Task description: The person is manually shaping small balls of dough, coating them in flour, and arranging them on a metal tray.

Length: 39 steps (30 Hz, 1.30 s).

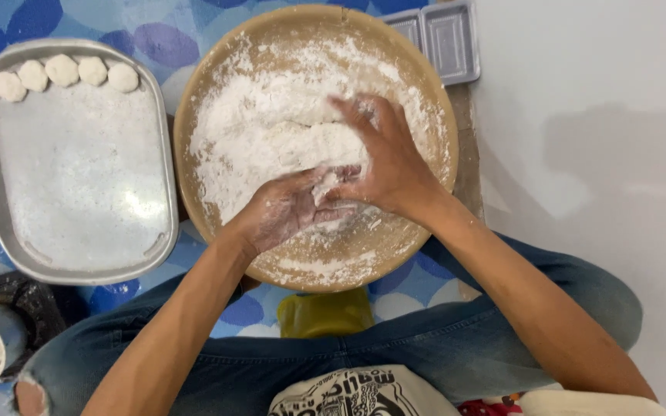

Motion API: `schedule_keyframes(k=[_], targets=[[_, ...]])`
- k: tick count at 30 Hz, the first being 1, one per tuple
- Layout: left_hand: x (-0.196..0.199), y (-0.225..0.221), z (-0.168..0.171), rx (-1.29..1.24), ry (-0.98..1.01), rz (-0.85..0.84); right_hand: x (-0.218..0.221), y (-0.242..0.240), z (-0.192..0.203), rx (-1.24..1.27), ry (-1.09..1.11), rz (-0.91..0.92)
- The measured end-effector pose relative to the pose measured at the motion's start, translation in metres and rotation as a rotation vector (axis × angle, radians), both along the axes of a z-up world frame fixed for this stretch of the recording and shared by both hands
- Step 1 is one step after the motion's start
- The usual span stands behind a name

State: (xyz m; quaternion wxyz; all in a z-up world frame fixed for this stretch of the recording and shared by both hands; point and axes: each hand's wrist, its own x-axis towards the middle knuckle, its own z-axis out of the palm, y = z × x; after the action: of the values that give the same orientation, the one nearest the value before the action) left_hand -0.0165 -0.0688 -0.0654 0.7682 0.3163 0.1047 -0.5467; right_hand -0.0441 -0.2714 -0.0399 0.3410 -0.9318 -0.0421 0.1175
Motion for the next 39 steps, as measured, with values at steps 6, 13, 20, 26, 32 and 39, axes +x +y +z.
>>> schedule_keyframes(k=[6,13,20,26,32,39], targets=[[0.003,0.006,0.024,0.304,-0.225,-0.059,-0.003,0.001,-0.023,-0.097,-0.312,0.013],[-0.002,0.009,0.021,0.492,-0.411,-0.004,-0.003,0.005,-0.036,-0.593,-0.613,0.165],[-0.013,0.053,-0.057,0.914,-0.646,-0.232,-0.003,0.005,-0.004,-0.037,-0.121,-0.171],[-0.063,0.082,-0.087,1.244,-1.105,-0.429,-0.03,0.009,-0.026,0.367,0.381,-0.261],[-0.081,0.085,-0.1,1.388,-1.647,-0.695,-0.037,0.011,-0.008,0.331,0.465,-0.161],[-0.054,0.072,-0.044,1.251,-0.958,-0.561,-0.037,0.013,0.028,0.343,0.498,-0.081]])
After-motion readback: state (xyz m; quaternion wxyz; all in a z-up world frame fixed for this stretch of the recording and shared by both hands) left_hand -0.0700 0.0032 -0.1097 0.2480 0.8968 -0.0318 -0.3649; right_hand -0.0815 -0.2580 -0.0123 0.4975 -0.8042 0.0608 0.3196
